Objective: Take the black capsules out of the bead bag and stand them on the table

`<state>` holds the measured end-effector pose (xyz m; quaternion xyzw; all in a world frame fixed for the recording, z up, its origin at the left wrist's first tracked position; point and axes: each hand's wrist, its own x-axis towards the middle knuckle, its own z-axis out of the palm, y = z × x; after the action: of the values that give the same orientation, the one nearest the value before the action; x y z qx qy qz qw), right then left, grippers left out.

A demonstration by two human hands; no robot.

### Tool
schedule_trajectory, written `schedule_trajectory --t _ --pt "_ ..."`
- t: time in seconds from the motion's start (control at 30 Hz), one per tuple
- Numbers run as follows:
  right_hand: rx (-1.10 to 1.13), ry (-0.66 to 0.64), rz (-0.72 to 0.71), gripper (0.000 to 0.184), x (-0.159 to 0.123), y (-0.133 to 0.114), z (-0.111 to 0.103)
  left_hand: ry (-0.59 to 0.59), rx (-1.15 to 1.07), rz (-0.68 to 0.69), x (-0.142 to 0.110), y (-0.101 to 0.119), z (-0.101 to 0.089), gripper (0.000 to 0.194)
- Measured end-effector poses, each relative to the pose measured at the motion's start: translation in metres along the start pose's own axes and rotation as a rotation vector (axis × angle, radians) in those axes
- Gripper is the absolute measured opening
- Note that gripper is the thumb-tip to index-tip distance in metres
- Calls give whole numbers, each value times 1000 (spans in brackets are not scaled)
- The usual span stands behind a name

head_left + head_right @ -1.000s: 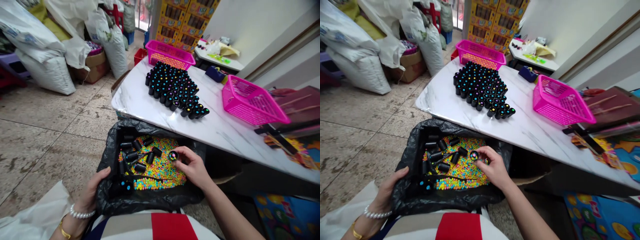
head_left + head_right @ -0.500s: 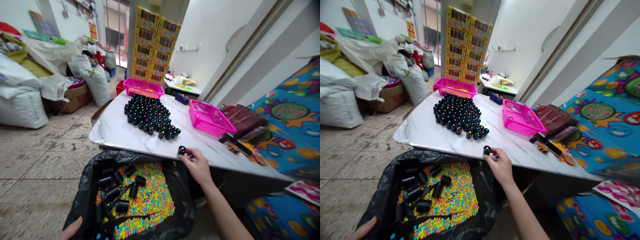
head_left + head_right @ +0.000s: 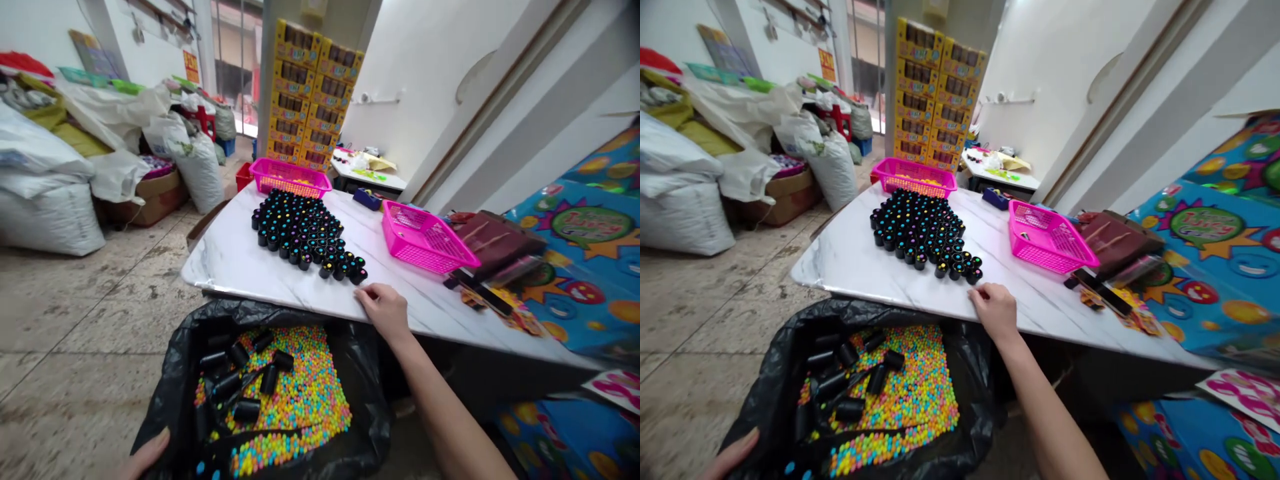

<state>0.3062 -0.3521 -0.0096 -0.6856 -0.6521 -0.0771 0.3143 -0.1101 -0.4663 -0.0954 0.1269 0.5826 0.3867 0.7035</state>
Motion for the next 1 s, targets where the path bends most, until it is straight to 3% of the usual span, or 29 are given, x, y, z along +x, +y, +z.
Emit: schedule_trajectory --t 0.1,0.2,0.27,0.37,0.47,0.53,0.7,0.87,0.93,1.0 --pt "142 -122 -195 19 -41 -35 -10 96 -197 -118 -25 -3 14 39" --pt "260 -415 -471 14 -75 -72 -9 43 -261 -119 -37 4 31 19" --pt "214 -587 -554 21 -90 -90 4 2 -264 -108 -38 10 37 16" --pt "14 -725 -510 43 -97 -101 29 -27 -258 -74 -37 13 39 15" --pt "-108 -793 -465 36 -94 -99 44 -51 -258 -60 -35 10 35 15" --pt "-71 -851 -456 34 -89 -96 44 -77 -259 -71 -34 8 32 16" --pt "131 -934 -418 56 -85 -103 40 -99 -289 -68 -31 6 28 16" --pt "240 -1088 -216 78 -89 -113 35 -139 -304 -60 -27 2 25 16" --pt "263 -1074 -267 70 -90 -108 31 -143 -310 -56 -25 -1 22 16" --pt "209 -980 -439 52 -91 -101 28 -156 -307 -76 -23 -3 20 18"
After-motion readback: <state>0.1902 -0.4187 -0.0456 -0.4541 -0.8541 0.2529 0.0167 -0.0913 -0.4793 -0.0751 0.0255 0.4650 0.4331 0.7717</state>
